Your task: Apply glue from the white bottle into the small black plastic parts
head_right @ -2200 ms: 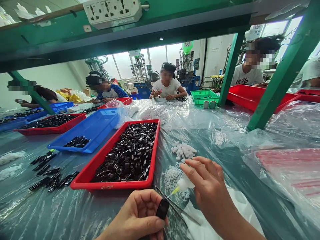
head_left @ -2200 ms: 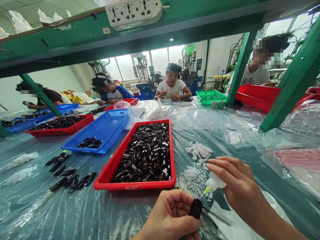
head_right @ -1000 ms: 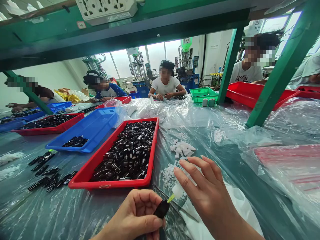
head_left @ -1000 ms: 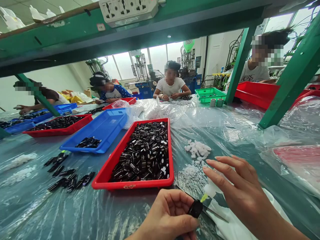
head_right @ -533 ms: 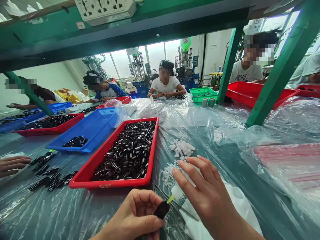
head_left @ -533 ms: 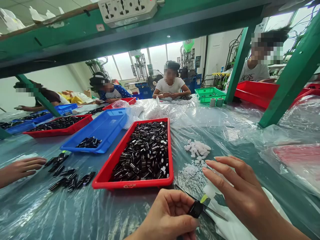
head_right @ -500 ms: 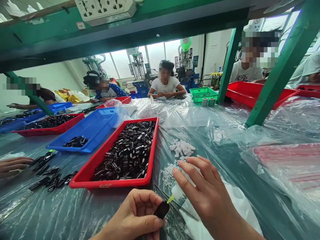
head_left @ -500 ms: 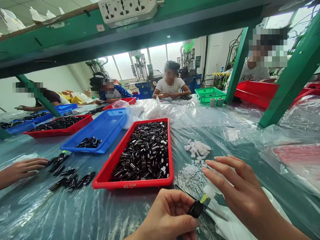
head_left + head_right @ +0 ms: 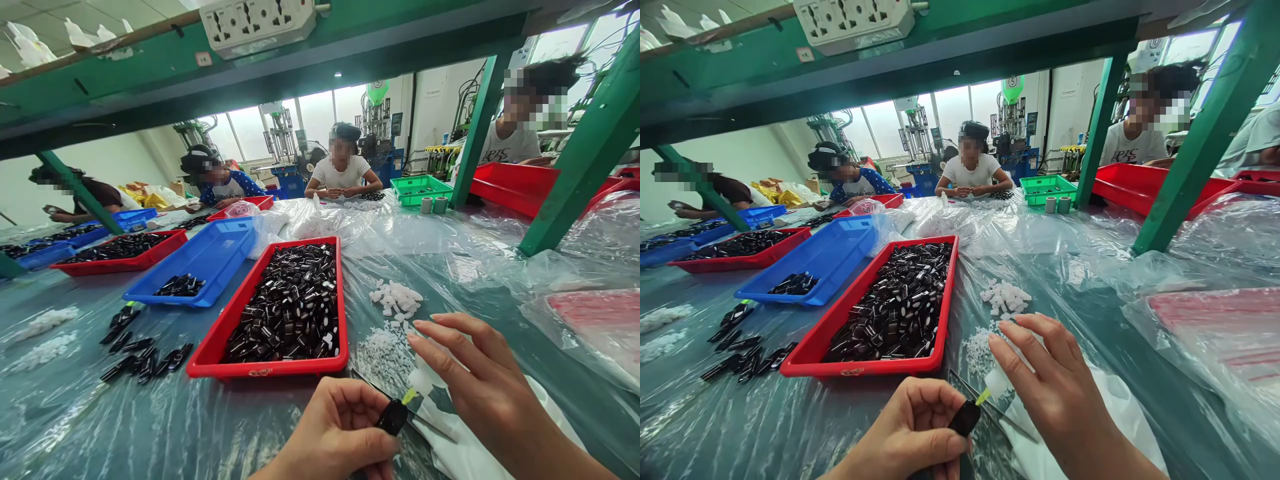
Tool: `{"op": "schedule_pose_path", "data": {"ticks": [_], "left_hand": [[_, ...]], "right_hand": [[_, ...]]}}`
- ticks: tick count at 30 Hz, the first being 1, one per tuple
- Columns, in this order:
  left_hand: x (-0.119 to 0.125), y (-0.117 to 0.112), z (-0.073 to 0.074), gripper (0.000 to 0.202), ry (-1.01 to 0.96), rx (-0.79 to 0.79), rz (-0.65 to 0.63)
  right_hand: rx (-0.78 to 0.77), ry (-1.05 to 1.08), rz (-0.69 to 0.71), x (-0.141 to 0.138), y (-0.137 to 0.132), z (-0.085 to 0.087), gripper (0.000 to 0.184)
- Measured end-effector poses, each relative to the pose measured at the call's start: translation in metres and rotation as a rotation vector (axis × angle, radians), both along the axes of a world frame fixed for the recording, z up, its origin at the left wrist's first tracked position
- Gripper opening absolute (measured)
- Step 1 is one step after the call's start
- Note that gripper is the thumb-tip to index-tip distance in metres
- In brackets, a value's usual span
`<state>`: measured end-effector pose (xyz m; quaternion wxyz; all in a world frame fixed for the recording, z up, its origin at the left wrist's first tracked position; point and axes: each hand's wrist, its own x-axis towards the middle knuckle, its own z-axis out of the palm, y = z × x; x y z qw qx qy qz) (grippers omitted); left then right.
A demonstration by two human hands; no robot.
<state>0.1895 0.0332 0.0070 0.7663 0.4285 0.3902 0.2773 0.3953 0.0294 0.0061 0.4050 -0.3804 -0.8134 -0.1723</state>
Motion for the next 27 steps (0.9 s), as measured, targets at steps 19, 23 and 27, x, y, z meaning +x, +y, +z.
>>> {"op": "schedule_pose_path", "data": {"ticks": [19,23,27], "left_hand": [[-0.0024,-0.0014,-0.0056,0.034,-0.083,0.000,0.001],[-0.0014,-0.0013,-0.0047,0.032,-0.094,-0.005,-0.014],[-0.0010,-0.0004,-0.0022,0.033,-0.089,-0.006,-0.014]], "right_hand": [[0.003,0.030,-0.010,-0.0001,0.0000,-0.0015,0.031],[0.010,0.025,-0.020,0.0005,0.0005,-0.0029,0.030],[0.027,0.002,-0.018,0.0032,0.0016,-0.0027,0.029]]}}
